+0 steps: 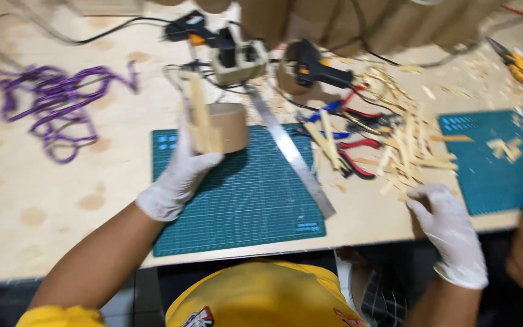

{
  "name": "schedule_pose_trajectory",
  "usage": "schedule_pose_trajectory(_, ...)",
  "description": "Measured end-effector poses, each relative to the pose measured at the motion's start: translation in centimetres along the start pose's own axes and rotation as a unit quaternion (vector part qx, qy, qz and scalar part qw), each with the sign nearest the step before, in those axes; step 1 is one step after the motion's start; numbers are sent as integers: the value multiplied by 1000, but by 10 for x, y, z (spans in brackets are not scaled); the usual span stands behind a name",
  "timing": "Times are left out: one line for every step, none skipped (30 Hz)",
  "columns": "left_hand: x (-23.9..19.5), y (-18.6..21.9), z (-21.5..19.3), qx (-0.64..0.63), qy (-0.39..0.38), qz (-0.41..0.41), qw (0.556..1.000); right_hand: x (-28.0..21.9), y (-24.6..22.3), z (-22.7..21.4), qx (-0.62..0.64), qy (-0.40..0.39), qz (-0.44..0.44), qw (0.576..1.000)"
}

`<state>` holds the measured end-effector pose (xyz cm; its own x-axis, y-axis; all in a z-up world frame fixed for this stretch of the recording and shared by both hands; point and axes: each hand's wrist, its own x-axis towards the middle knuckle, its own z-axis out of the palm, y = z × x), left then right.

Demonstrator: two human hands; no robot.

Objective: Assembling a wooden structure by gluing thin wooden sticks to a cylindrical base using a hot glue gun.

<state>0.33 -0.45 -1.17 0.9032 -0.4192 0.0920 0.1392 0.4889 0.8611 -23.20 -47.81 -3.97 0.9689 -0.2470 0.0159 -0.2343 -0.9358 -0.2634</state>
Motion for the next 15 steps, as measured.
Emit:
schedule_pose_trajectory(-1, 2, -1, 5, 14, 8, 1000, 4, -5, -2, 4, -4, -16, 1000)
schedule_pose_trajectory(-1, 3, -2, 52, 1, 29, 998, 9, -10, -4, -7, -32, 31, 999)
schedule_pose_trajectory(-2, 5, -2, 98, -13, 46, 994, 11, -15, -7, -19, -59, 80, 995)
schedule_pose_trajectory(-5, 5, -2, 103, 1, 51, 993, 15, -27, -12, -17, -64, 65, 996)
schedule_pose_trajectory(-6, 5, -3, 121, 4, 47, 992, 19, -39, -19, -5, -92, 104, 990)
schedule_pose_trajectory(-7, 6, -3, 138, 6, 43, 989, 24, -52, -26, 6, -120, 143, 982)
schedule_pose_trajectory(-8, 7, -3, 141, 18, 48, 989, 27, -55, -22, 6, -124, 130, 984)
schedule_pose_trajectory(-8, 8, -4, 162, 25, 45, 985, 31, -58, -18, 118, -103, 106, 982)
schedule_pose_trajectory(-9, 6, -3, 181, 29, 40, 982, 31, -60, -15, 229, -80, 84, 967)
schedule_pose_trajectory(-10, 9, -3, 182, 39, 43, 982, 38, -98, -26, 228, -86, 75, 967)
schedule_pose_trajectory(-11, 10, 0, 152, 25, 43, 987, 42, -135, -39, 220, -112, 76, 966)
schedule_pose_trajectory(-11, 11, 2, 122, 12, 44, 991, 45, -171, -52, 211, -138, 76, 965)
schedule_pose_trajectory(-11, 12, 2, 120, 17, 47, 991, 49, -202, -57, 208, -140, 71, 965)
schedule_pose_trajectory(-11, 12, 2, 131, 14, 48, 990, 51, -233, -63, 157, -156, 33, 975)
schedule_pose_trajectory(-11, 13, 3, 143, 8, 49, 989, 52, -263, -67, 107, -170, -3, 980)
